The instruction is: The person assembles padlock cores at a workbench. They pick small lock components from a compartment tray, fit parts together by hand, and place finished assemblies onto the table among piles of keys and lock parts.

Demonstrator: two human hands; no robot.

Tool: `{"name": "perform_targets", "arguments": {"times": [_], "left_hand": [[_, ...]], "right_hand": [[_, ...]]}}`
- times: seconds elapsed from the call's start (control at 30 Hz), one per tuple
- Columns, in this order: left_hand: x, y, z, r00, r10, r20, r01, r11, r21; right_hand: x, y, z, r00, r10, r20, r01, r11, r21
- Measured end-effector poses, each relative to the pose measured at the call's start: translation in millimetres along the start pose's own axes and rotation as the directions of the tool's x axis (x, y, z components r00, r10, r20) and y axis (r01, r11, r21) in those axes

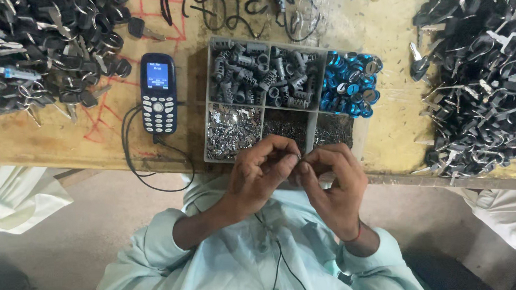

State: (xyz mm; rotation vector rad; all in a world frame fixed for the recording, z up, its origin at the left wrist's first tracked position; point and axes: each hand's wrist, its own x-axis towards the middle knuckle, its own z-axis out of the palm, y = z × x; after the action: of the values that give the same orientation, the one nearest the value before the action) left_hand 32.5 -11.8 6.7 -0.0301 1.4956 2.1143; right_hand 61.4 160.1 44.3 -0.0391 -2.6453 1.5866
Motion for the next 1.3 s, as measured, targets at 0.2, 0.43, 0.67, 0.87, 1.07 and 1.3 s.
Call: {"name": "perform_targets", "arguments": {"times": [0.2,0.43,0.67,0.87,1.07,1.3], "left_hand": [[-7,6,-4,0.998,0.032,0.048,-0.031,0.999,-0.024],[-8,24,-8,0.975,0.207,0.076,-0.218,0.958,0.189],[-1,33,-27,0.952,-0.155,0.263,0.132,0.986,0.105],[-6,32,-31,0.969,0.090,0.232,-0.150,0.955,0.257],[-6,21,-36,0.968,0.047,0.246,-0.076,0.991,0.111],[8,-9,-38,0.967,0.003,0.256,0.041,0.985,-0.166]], "right_hand": [[-5,10,1,0.998,0.041,0.042,-0.049,0.972,0.229],[-10,23,8,0.959,-0.257,-0.119,0.251,0.966,-0.068],[3,33,-14,0.919,-0.305,0.251,0.251,0.942,0.225],[12,31,-18,0.889,-0.176,0.422,-0.029,0.899,0.437],[29,12,-20,0.882,-0.064,0.466,-0.102,0.941,0.323],[110,-14,4,0.975,-0.217,0.041,0.201,0.797,-0.569]]}}
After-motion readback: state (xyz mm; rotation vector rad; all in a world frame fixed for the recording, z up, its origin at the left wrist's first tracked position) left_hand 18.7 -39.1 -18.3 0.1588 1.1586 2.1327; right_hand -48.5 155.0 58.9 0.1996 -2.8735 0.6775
